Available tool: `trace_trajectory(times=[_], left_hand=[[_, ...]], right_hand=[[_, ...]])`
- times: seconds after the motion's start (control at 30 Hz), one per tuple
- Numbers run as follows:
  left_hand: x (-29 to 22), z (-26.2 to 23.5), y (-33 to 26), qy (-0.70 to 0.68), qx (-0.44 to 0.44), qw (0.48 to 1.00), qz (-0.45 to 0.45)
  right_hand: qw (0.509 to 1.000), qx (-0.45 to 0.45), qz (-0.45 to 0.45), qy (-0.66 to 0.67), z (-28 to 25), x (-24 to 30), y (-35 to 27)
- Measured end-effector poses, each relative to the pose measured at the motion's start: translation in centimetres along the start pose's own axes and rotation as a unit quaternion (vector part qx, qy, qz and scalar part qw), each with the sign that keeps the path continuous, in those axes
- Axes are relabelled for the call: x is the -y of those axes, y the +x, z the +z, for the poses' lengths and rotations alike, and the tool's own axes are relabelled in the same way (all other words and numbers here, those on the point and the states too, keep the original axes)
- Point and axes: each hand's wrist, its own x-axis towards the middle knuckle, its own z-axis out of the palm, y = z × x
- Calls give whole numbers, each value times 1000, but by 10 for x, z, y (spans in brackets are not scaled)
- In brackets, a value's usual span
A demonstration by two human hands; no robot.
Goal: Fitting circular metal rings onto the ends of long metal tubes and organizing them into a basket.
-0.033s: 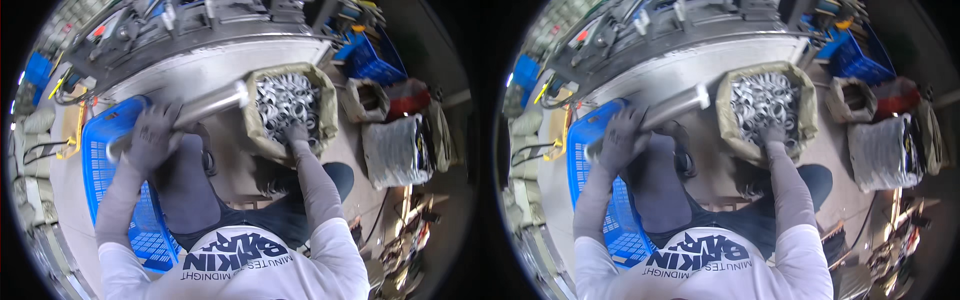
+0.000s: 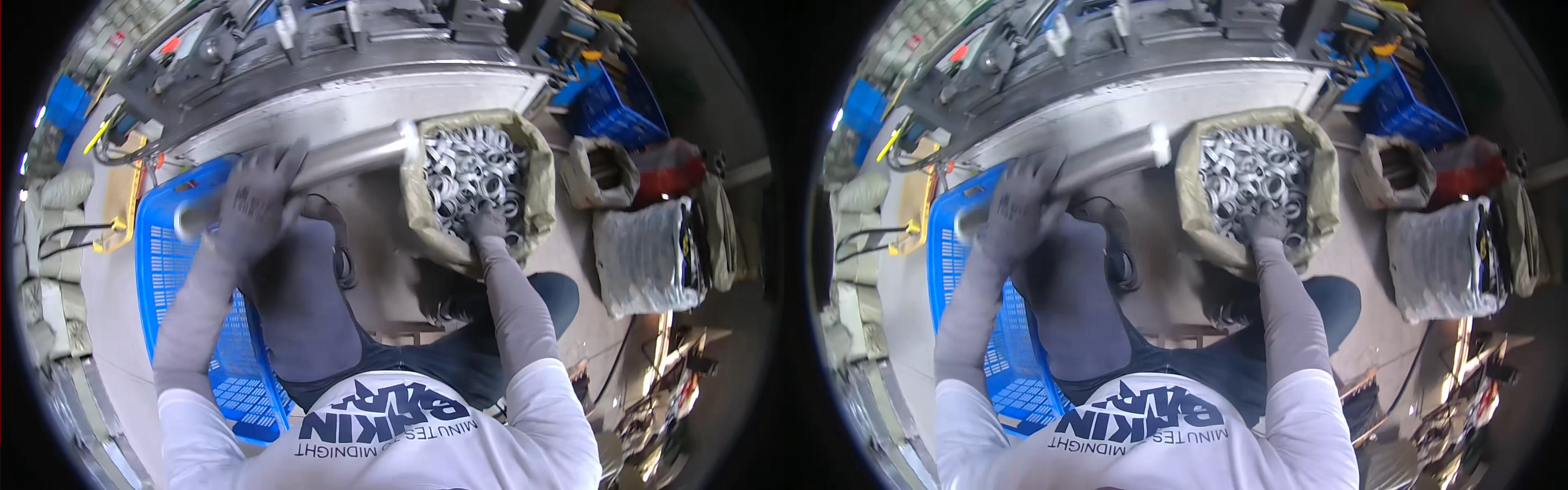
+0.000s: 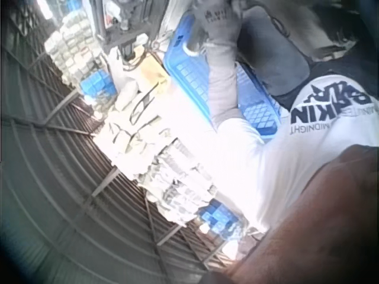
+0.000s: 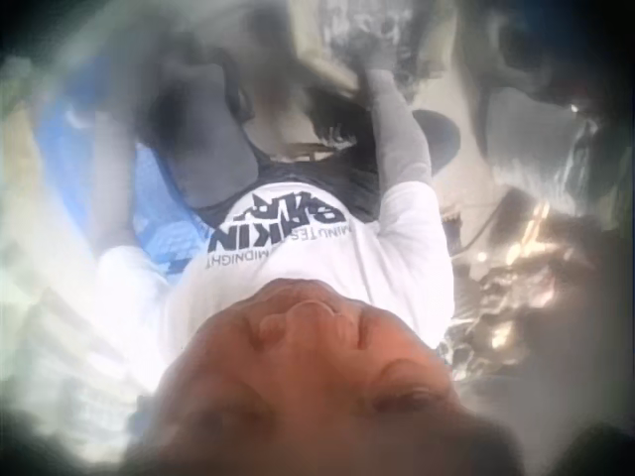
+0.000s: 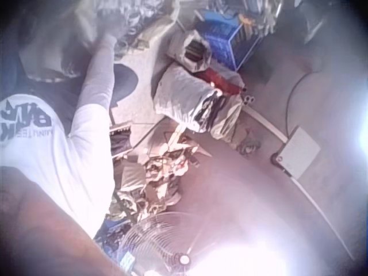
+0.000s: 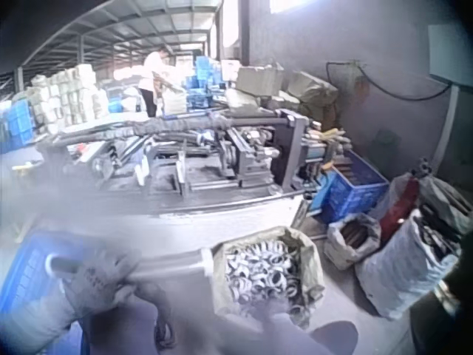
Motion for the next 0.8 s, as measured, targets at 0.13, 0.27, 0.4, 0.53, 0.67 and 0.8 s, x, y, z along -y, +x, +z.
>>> trace_trajectory(times=[0.13,0.27,0.4,0.53,0.67,0.8], left_hand=[[37,13,81,74,-163,983,26],[75,26,179,138,-177,974,-25],[96,39,241,196,-161,965,-64],[103,46,270,190,-152,964,-108],[112,50,289,180,-170,965,-86],[127,42,291,145,-109,978,-102]], right_hand=[[996,42,-15,-76,-1,12,-4],[996,15,-9,-82,14,-5,7],[984,81,-119,-104,13,-34,23],[993,75,-72,-48,-4,-32,16],[989,57,-138,-2,-17,-29,15],[977,53,-165,126,-88,18,-15]])
